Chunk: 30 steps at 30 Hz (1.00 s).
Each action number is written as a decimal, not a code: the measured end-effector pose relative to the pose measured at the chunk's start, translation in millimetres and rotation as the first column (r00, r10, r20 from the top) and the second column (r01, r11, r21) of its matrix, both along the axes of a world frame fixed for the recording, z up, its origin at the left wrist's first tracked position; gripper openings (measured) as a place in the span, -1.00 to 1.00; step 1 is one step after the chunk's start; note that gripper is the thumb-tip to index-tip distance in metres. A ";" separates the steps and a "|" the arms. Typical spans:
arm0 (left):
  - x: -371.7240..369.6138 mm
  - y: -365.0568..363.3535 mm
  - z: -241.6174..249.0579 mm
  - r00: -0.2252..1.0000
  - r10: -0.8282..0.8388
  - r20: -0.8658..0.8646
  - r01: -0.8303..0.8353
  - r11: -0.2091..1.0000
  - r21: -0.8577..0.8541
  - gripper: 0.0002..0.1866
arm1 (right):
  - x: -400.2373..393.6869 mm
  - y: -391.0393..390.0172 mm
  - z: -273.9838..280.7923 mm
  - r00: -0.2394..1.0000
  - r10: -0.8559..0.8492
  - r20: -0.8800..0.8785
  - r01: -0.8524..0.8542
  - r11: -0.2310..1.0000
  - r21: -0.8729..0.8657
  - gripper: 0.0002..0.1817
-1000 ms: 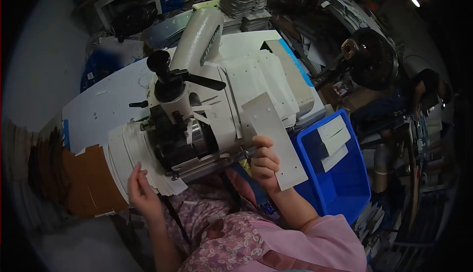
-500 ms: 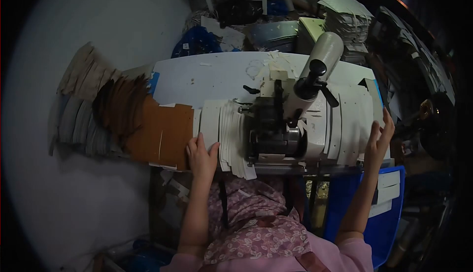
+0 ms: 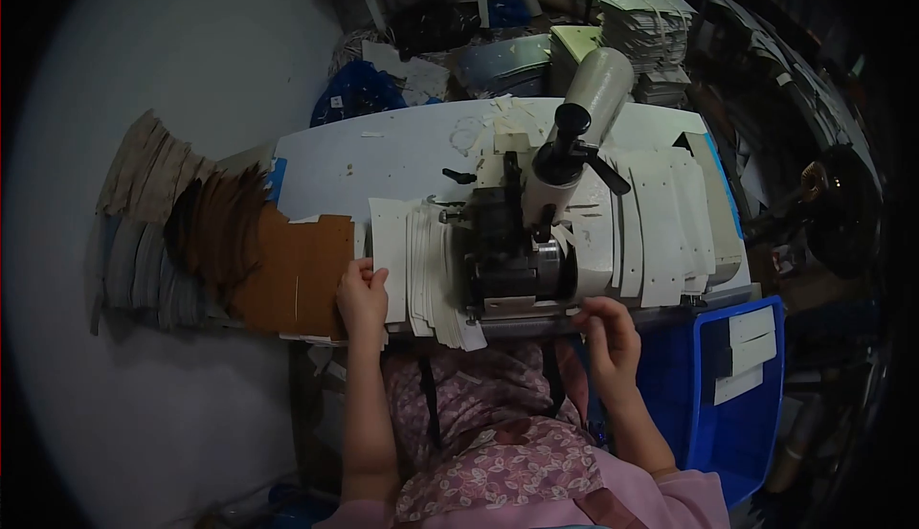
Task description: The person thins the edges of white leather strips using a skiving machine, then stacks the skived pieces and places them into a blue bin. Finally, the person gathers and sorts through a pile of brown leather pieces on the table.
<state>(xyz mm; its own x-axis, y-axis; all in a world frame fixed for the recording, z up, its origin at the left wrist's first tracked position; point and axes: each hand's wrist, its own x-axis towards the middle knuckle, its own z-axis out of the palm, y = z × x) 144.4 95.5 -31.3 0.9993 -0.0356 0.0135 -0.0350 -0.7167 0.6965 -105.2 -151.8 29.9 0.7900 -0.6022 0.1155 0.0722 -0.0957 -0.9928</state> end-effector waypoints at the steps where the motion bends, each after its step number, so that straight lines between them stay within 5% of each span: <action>1: -3.9 -0.3 7.5 1.000 -0.007 0.002 0.007 0.999 -0.033 -0.67 | 2.3 5.5 2.1 0.999 0.036 0.005 -0.036 0.997 -0.062 -0.79; 4: -2.5 10.2 6.6 0.997 0.056 0.060 -0.057 0.998 0.015 -0.76 | 5.9 15.5 -5.2 0.990 0.140 0.019 -0.139 0.990 -0.024 -0.78; 7: -21.2 15.3 36.3 0.998 0.066 0.020 -0.062 0.982 -0.179 -0.82 | 11.5 21.8 -9.3 0.974 0.226 0.024 -0.224 0.974 -0.044 -0.77; 10: -64.1 7.6 69.2 0.981 -0.192 -0.015 0.149 0.808 -0.570 -0.79 | 22.6 30.3 -1.9 0.955 0.294 0.033 -0.289 0.952 -0.103 -0.72; 12: -106.1 -17.5 83.3 0.946 -0.294 -0.140 0.120 0.716 -0.688 -0.63 | 30.0 49.4 -2.8 0.953 0.244 0.182 -0.276 0.944 0.181 -0.66; 14: -141.7 -44.2 86.3 0.892 -0.412 -0.186 0.127 0.624 -0.771 -0.43 | 31.1 55.0 -25.3 0.952 0.269 0.150 -0.294 0.938 0.186 -0.62; 17: -156.6 -58.8 60.4 0.872 -0.473 -0.125 0.282 0.695 -0.662 -0.31 | 24.7 59.1 -45.0 0.984 0.148 -0.103 -0.137 0.984 0.110 -0.70; 22: -154.0 -73.1 36.2 0.905 -0.425 -0.003 0.388 0.827 -0.407 -0.53 | 34.8 55.0 -51.0 0.994 0.102 -0.045 -0.095 0.986 0.134 -0.79; 30: -147.2 -89.6 34.2 0.908 -0.397 0.130 0.417 0.838 -0.353 -0.60 | 38.1 55.8 -48.7 0.995 0.067 -0.073 -0.052 0.980 0.190 -0.72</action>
<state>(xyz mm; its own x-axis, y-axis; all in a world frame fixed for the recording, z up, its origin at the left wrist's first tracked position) -2.8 5.9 2.9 0.8933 -0.4218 0.1554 -0.3091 -0.3253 0.8937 -67.1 -95.9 -18.8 0.8273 -0.5586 -0.0595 -0.0072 0.0954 -0.9954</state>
